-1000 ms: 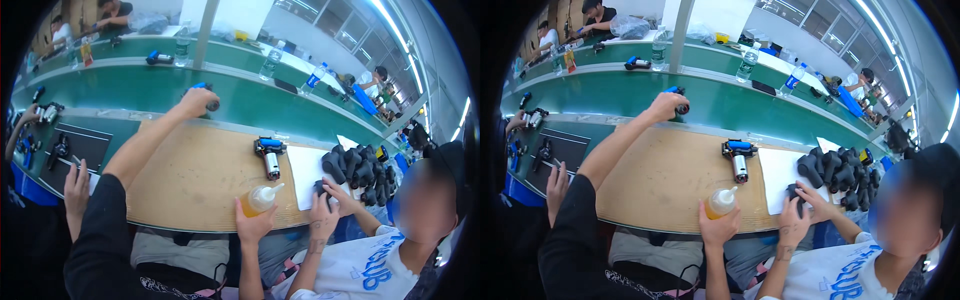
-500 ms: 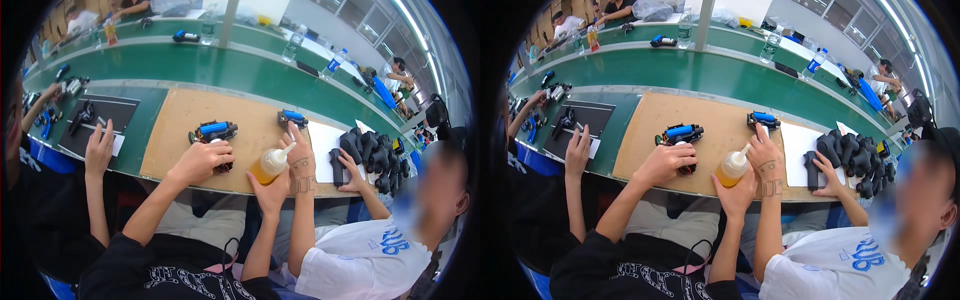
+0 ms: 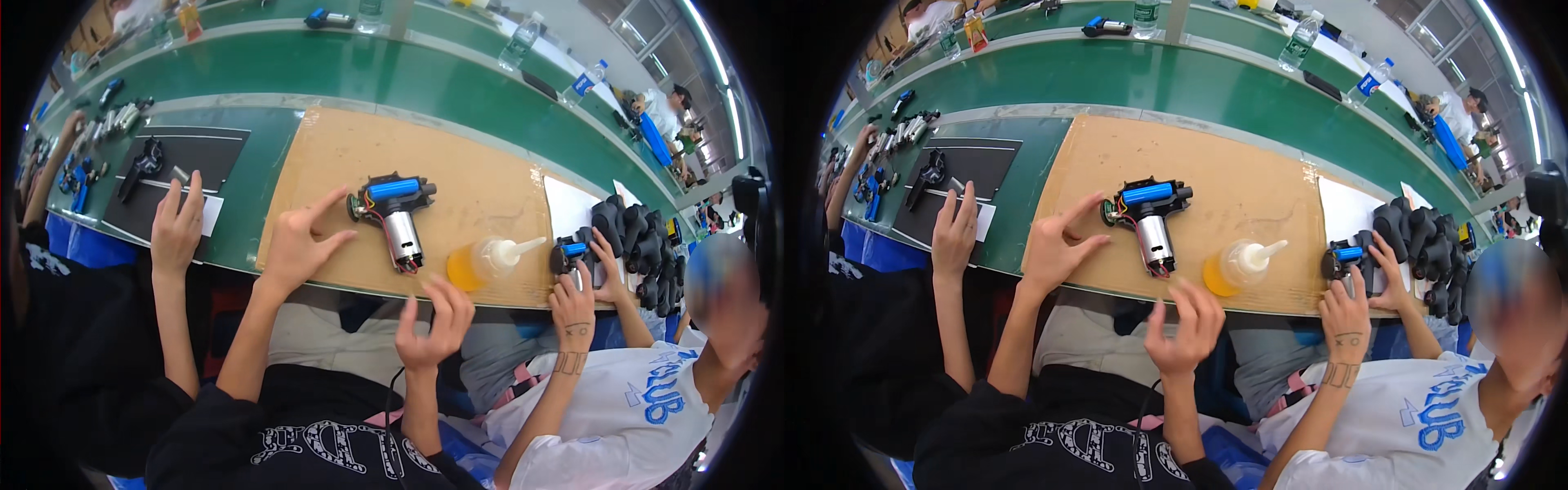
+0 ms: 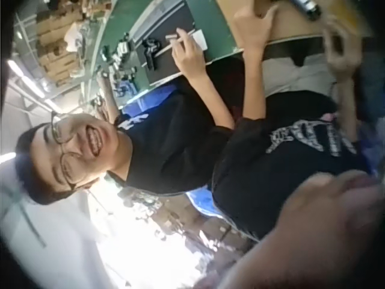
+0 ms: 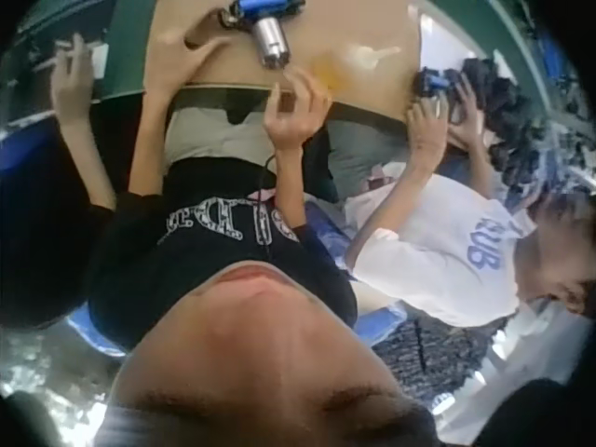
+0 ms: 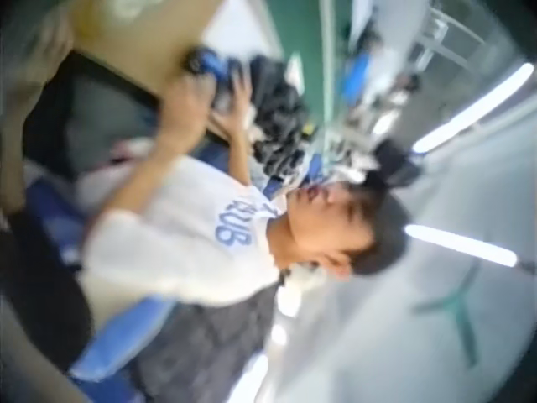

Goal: Applying lubricant to small mechanical components on an assembly line.

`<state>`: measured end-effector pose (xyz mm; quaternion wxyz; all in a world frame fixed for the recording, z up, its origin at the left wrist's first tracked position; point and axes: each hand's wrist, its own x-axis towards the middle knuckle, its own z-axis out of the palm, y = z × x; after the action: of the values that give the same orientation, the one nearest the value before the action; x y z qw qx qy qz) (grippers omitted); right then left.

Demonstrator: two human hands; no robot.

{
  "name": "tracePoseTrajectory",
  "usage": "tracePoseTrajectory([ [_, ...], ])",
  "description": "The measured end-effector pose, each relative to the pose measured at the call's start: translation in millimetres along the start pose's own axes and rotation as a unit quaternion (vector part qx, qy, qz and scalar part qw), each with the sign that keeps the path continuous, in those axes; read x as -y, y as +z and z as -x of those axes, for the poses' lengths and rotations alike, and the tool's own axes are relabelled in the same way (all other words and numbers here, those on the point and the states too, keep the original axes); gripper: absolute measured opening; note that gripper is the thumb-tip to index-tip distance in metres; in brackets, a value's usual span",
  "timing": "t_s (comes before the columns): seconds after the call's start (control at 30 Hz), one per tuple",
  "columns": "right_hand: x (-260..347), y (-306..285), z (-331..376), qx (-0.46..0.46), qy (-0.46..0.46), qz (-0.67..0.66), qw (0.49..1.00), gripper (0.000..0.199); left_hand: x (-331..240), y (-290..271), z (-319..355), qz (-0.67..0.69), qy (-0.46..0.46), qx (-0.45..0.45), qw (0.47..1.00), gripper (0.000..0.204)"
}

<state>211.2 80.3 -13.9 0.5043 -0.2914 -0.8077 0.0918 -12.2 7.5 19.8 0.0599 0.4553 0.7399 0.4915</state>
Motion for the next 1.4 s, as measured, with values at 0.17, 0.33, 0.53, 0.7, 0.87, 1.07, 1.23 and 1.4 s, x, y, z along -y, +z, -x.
tracePoseTrajectory([
  [0.17,13.2,42.1,-47.8,0.082,0.026,-0.013,0.996,0.056,10.4,1.2,-20.0,-0.023,0.086,-0.005,0.996,0.055],
  [0.33,-4.3,49.1,-41.8,0.117,0.034,-0.051,0.991,0.062,0.5,4.4,-26.1,0.008,0.028,0.004,1.0,0.049],
  [0.53,-2.0,53.2,-38.6,0.111,0.043,-0.034,0.992,0.063,4.7,10.5,-23.9,-0.023,0.05,-0.001,0.998,0.047],
  [0.7,-5.3,50.9,-37.8,0.119,0.045,-0.035,0.991,0.065,5.2,15.0,-28.8,0.013,0.07,-0.002,0.997,0.046],
  [0.87,-6.8,47.1,-38.7,0.126,0.045,-0.055,0.989,0.065,-0.5,11.9,-24.3,0.045,-0.036,0.051,0.997,0.046],
  [1.07,5.8,18.3,-49.4,0.142,0.019,-0.074,0.987,0.052,2.4,17.4,4.7,0.063,0.026,-0.01,0.998,0.046],
  [1.23,12.5,42.3,-76.7,0.119,-0.016,-0.073,0.99,0.027,4.3,16.0,1.1,0.077,0.036,0.017,0.996,0.045],
  [1.4,6.4,55.2,-88.3,0.157,-0.061,-0.066,0.983,0.026,1.2,13.7,-2.2,0.088,0.023,0.046,0.995,0.044],
])
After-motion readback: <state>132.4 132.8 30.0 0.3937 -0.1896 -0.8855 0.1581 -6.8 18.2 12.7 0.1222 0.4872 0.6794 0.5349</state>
